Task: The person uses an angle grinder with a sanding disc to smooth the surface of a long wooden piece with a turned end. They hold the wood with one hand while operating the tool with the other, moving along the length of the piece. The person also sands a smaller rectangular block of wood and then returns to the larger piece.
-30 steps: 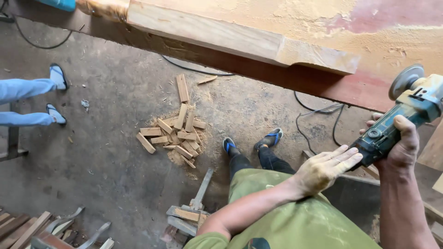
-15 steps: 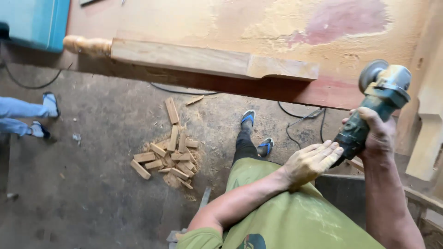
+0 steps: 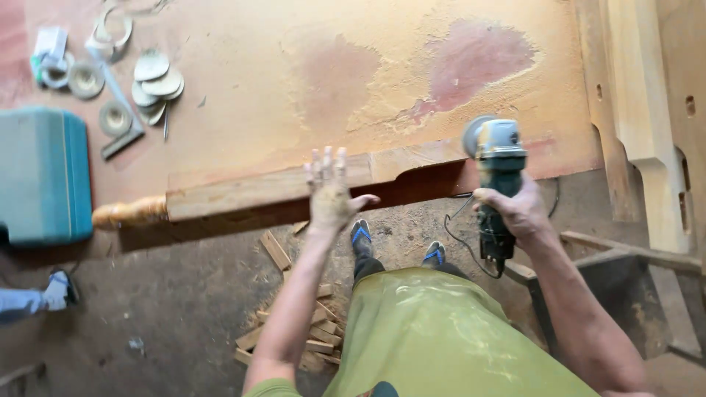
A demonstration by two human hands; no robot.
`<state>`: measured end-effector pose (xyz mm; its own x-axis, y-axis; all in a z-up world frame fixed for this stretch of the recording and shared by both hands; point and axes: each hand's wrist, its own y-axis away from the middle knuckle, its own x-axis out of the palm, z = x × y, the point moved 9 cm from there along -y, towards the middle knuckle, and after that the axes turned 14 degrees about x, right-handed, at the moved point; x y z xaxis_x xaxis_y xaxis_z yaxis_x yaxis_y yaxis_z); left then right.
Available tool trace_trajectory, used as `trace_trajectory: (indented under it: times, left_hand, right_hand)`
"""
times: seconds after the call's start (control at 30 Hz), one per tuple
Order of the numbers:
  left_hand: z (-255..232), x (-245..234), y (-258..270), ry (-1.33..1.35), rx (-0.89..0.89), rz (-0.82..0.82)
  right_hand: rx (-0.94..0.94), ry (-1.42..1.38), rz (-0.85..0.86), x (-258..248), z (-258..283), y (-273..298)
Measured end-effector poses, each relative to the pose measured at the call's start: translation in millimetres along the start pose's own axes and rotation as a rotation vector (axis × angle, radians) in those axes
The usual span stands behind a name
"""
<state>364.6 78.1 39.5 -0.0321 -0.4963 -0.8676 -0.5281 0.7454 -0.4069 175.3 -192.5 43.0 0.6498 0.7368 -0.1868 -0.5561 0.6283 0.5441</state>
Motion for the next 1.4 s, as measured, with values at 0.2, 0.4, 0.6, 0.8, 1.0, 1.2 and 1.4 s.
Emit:
trace_trajectory:
  times: [0.2,0.4,0.6,0.8,1.0,1.2,1.4]
  left_hand:
    - [137,67,26,-0.040,-0.143,0.299]
    - [148,63,29,-0.114,-0.280,0.207]
    - [146,59,28,-0.187,-0.231,0.145]
    - [128,39,13,-0.157,-0.208,0.139]
    - [126,34,10,-0.143,-0.191,0.133]
    - [123,31,8,-0.132,-0.195,0.124]
    - [121,29,7,-0.126,-0.190,0.128]
  right_hand:
    - [0.053,0.134,-0.015,55,-11,3]
    - [0.141,0.333,0.023,91,-17,-1]
    - [0.260,0.456,0.086,115,-39,-5]
    - [0.287,0.415,0.124,118,-47,-10]
    - [0.301,0.388,0.098,103,-44,-10]
    - [0.329,0.362,0.061,81,-35,-16]
    - [0.336,0.352,0.001,56,-28,-19]
